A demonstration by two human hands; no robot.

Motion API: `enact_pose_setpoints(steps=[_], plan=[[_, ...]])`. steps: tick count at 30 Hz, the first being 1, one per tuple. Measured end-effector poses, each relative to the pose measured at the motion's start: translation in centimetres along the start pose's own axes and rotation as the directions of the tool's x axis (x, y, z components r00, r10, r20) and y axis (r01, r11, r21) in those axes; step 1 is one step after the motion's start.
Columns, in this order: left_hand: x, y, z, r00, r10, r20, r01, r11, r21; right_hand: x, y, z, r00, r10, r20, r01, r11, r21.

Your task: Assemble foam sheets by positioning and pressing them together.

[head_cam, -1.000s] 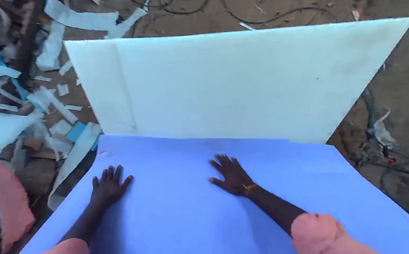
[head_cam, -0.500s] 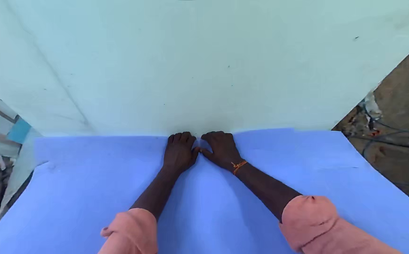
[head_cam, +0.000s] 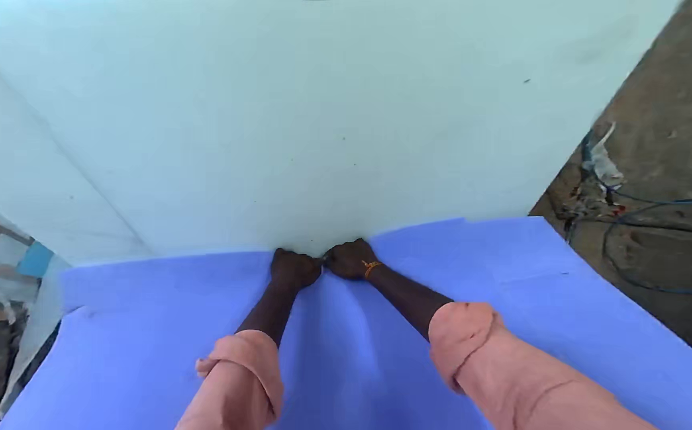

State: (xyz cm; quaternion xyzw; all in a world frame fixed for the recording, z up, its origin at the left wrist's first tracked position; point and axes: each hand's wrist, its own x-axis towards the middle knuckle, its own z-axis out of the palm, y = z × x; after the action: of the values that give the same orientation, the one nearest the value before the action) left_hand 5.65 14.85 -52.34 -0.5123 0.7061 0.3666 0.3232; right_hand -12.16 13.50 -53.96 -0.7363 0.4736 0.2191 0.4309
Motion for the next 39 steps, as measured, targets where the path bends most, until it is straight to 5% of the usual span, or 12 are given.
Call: enact_pose_setpoints(steps=[3, 6, 9, 12, 15, 19, 23, 25, 28, 31, 35, 39], plan=[[-0.6, 1.3, -2.0, 0.993, -0.058, 0.101, 0.058, 0.998, 0.004, -3.8, 1.6, -1.0, 0.927, -0.161, -0.339, 0.236, 0.953, 0.192], [-0.8, 4.9, -3.1, 0.97, -0.189, 0.156, 0.17, 0.977, 0.126, -6.8, 6.4, -2.3, 0.837, -0.188, -0.514, 0.134, 0.981, -0.141], [-1.0, 9.2, -4.2, 0.992, -0.125, -0.009, 0.125, 0.98, 0.158, -7.4, 10.8, -1.2, 0.843, -0.116, -0.525, 0.041, 0.988, -0.152], [-0.4, 9.8, -3.5, 0.926, 0.177, -0.333, -0.203, 0.978, -0.045, -7.2, 11.0, -0.2, 0.827, -0.11, -0.552, 0.094, 0.994, -0.058], [1.3, 9.1, 0.1, 0.885, 0.216, -0.412, -0.353, 0.889, -0.291, -7.2, 11.0, -0.3, 0.879, -0.093, -0.468, 0.068, 0.995, -0.071], [2.3, 9.3, -0.7, 0.964, 0.183, -0.193, -0.235, 0.925, -0.3, -6.4, 10.1, -1.5, 0.982, 0.01, -0.19, -0.033, 0.993, -0.114], [5.0, 10.4, -1.5, 0.993, 0.117, 0.035, -0.105, 0.964, -0.244, -4.0, 9.5, -2.2, 0.972, 0.198, 0.128, -0.185, 0.977, -0.109], [4.7, 10.3, -2.1, 0.991, 0.108, 0.075, -0.086, 0.963, -0.254, -4.7, 10.8, -2.7, 0.991, 0.11, 0.076, -0.108, 0.994, -0.026], [3.1, 11.6, -3.9, 0.992, 0.062, 0.107, -0.04, 0.981, -0.189, -8.5, 12.6, -3.0, 0.962, -0.069, -0.266, 0.127, 0.97, 0.208], [1.5, 15.9, -5.9, 0.997, -0.029, 0.076, 0.03, 1.0, -0.008, -10.7, 17.0, -3.9, 0.856, -0.127, -0.501, 0.09, 0.991, -0.097], [3.1, 19.2, -4.6, 0.913, 0.278, -0.299, -0.316, 0.945, -0.085, -11.2, 21.2, -1.8, 0.829, -0.06, -0.556, 0.012, 0.996, -0.089], [5.6, 19.9, -1.5, 0.89, 0.275, -0.365, -0.387, 0.877, -0.284, -11.2, 21.1, -2.7, 0.882, -0.046, -0.469, 0.043, 0.999, -0.017]])
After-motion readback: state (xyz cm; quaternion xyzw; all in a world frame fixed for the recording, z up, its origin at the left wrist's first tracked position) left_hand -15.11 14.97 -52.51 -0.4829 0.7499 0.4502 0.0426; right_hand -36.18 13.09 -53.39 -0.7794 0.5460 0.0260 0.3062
